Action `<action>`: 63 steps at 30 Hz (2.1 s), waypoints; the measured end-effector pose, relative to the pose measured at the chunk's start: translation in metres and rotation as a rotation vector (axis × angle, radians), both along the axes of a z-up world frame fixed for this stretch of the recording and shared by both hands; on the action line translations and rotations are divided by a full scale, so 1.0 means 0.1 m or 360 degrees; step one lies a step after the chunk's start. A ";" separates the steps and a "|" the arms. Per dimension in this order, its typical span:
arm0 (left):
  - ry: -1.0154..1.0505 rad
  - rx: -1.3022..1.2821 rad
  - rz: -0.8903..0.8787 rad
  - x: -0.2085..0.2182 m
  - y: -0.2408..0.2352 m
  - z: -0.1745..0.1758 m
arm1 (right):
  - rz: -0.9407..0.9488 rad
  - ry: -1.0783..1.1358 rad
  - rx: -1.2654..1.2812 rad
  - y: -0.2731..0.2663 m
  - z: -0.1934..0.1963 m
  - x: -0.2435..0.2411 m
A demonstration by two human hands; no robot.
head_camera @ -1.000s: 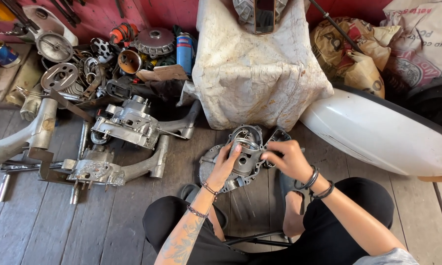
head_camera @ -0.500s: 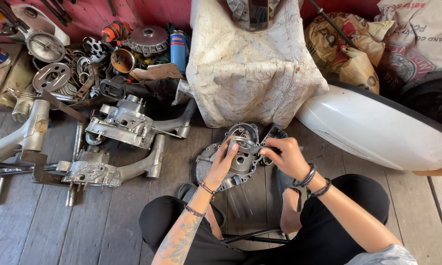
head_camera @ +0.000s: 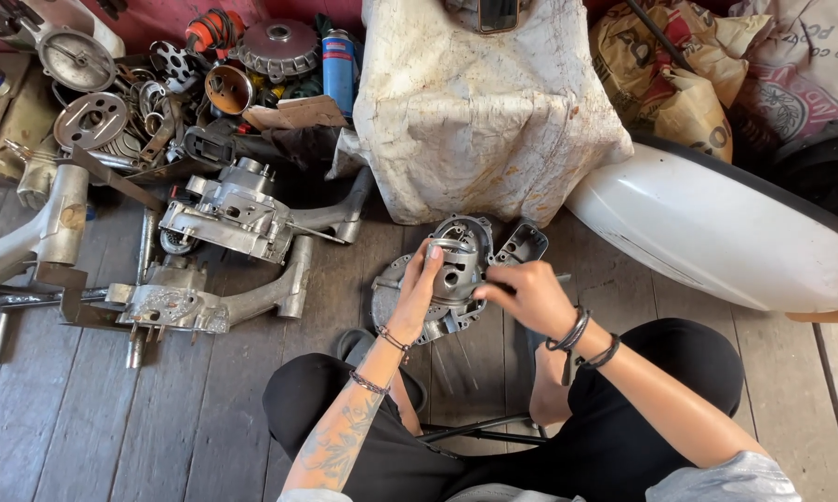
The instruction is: A person sits on the floor and uses a small metal tool to scrape and clean a motorcycle piston.
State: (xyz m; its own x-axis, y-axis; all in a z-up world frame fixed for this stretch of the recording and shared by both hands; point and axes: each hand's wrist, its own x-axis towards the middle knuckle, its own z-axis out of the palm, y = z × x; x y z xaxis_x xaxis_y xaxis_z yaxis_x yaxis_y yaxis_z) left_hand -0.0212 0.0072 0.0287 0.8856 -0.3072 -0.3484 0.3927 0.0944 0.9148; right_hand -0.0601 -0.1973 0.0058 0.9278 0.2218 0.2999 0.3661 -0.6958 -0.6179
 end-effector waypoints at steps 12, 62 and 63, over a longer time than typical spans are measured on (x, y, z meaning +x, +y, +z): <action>-0.0012 -0.0048 0.0012 0.03 0.02 -0.04 | 0.0021 0.0074 0.0014 -0.01 -0.01 0.01; -0.0162 -0.0169 0.0139 0.03 -0.10 -0.38 | -0.0094 0.0167 0.0046 -0.34 0.34 0.24; -0.0173 -0.0189 0.0128 0.01 -0.10 -0.25 | -0.0100 0.0198 0.0067 -0.31 0.37 0.26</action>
State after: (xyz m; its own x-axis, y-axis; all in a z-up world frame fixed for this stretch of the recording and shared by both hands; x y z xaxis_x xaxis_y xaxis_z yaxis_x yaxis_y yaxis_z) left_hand -0.0198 -0.0028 0.0041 0.9393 -0.2672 -0.2151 0.2792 0.2312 0.9320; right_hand -0.0345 -0.2281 0.0429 0.9700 0.1520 0.1898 0.2417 -0.6875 -0.6848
